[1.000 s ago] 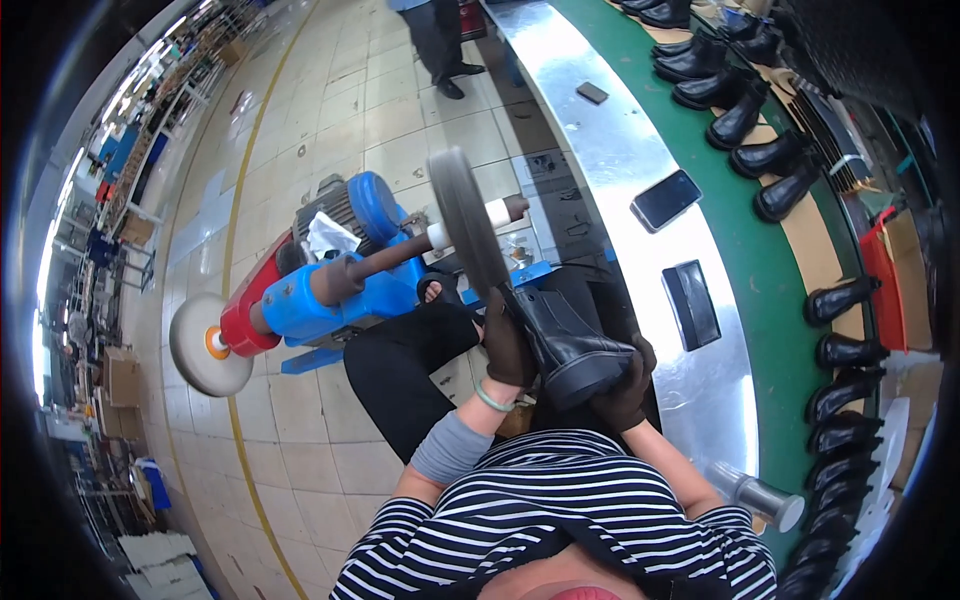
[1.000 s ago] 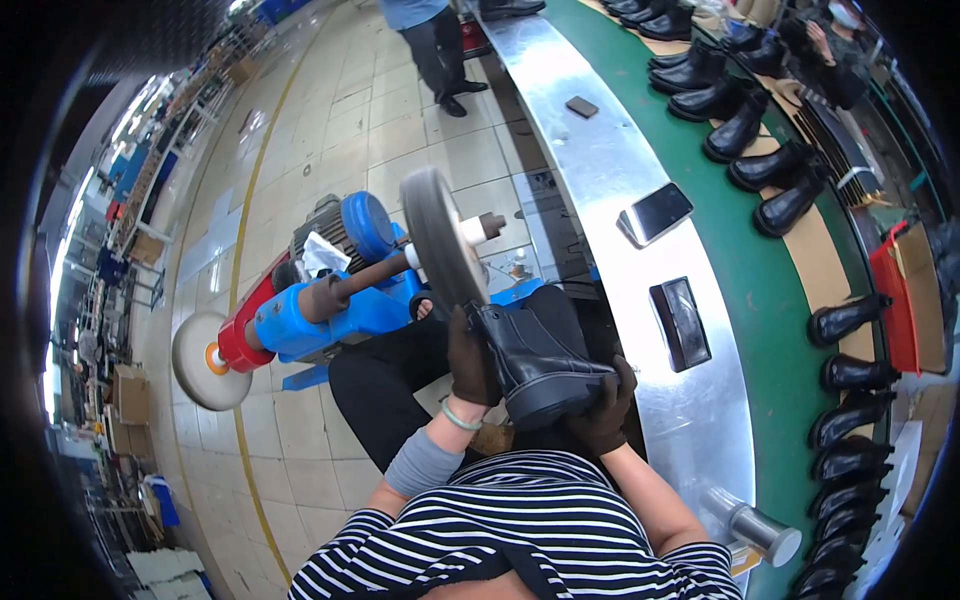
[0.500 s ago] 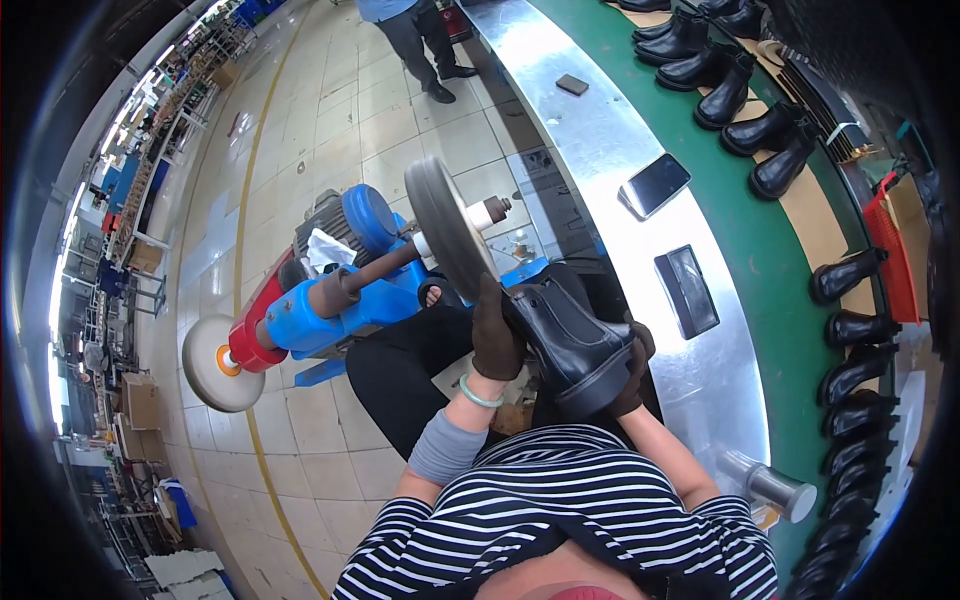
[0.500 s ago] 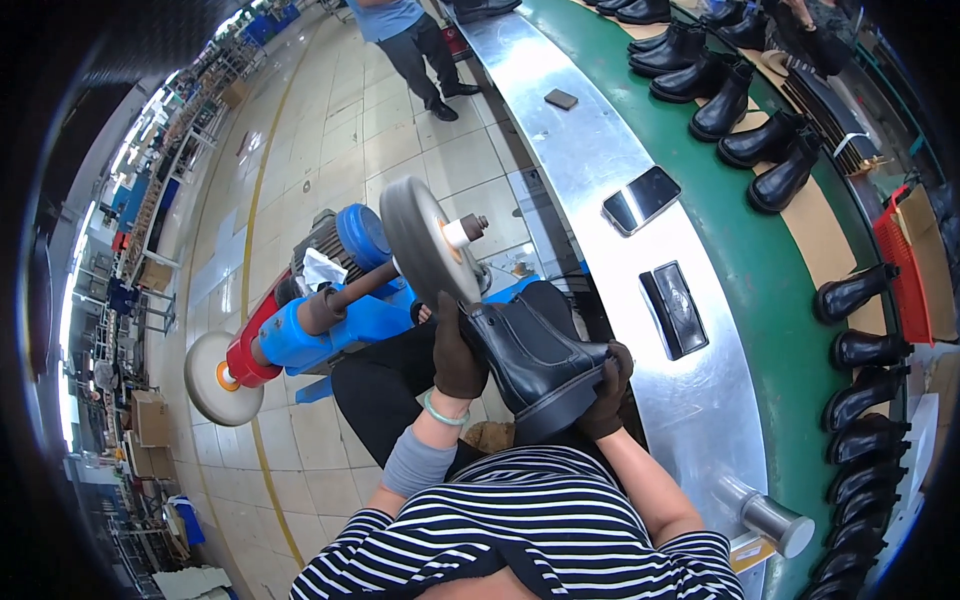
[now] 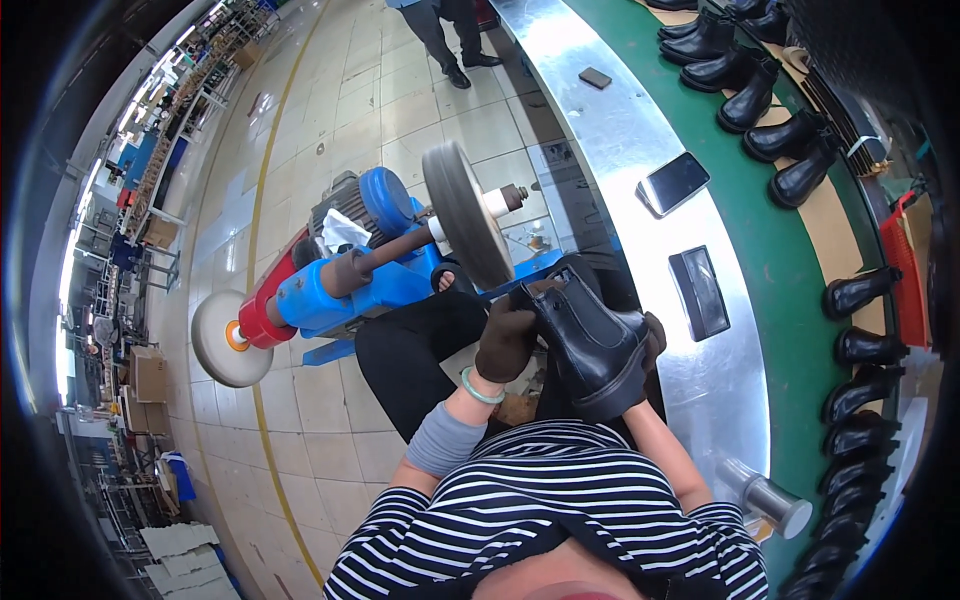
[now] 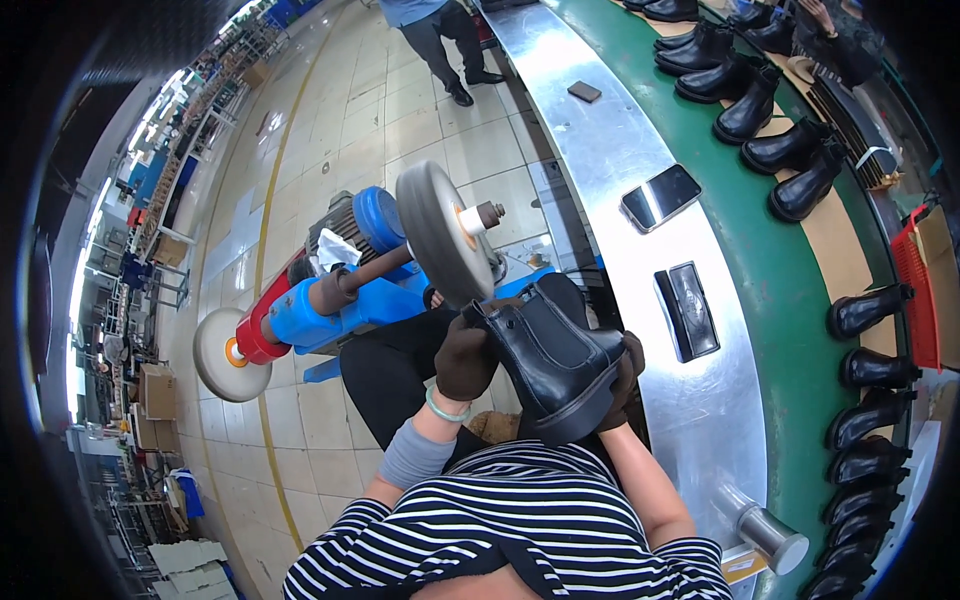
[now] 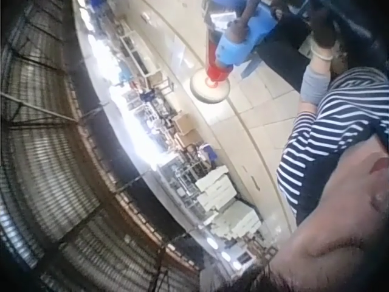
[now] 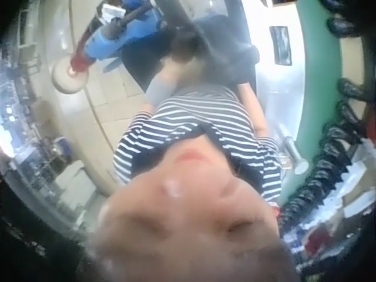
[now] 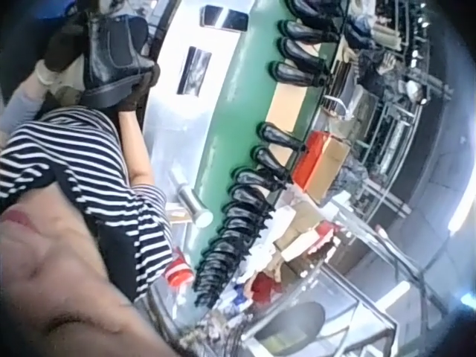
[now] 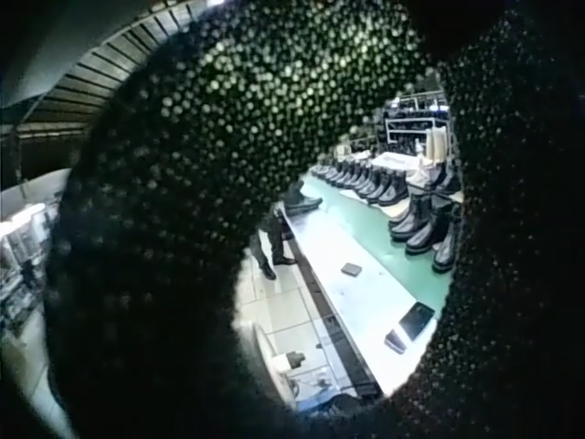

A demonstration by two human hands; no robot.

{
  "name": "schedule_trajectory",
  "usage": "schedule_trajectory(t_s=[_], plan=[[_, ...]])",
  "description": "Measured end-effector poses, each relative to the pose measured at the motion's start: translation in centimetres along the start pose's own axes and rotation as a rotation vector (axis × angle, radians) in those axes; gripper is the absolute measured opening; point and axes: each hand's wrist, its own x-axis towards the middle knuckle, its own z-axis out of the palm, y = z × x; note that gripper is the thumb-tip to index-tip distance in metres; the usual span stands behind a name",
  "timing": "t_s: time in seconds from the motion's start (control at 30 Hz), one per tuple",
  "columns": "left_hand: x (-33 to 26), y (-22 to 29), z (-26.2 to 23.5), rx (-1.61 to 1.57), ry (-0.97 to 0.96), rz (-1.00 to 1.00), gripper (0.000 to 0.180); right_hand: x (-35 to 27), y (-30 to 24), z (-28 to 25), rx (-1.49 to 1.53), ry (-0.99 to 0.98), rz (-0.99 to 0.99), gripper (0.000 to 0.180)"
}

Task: Polishing and finishing leather boots using an industrial grinding and buffing machine.

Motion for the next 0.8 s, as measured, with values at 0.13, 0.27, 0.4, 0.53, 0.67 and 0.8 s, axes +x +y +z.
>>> schedule_trajectory(t_s=[0.13,0.27,0.4,0.53,0.67,0.8], plan=[[-1.1,0.8,0.2,0.097,-0.004,-0.018,0.052,0.2,-0.2,0.3,-0.019,-0.023,-0.027,0.081],[-2.4,2.4,0.6,0.207,-0.01,0.058,0.032,1.7,-1.9,0.1,0.072,-0.081,-0.063,0.076],[-3.2,5.3,0.6,0.413,-0.178,0.206,0.035,6.2,-4.8,-1.4,0.192,-0.49,-0.007,0.059],[-5.4,7.4,0.6,0.675,-0.014,0.044,0.028,12.1,-7.9,-2.6,0.377,-0.725,0.196,0.04],[-6.4,6.2,-0.1,0.717,0.19,-0.153,0.025,15.5,-11.2,-2.2,0.585,-0.813,0.247,0.026],[-6.6,3.8,-0.9,0.77,0.219,-0.144,0.024,15.0,-13.5,0.9,0.62,-0.872,0.355,0.016]])
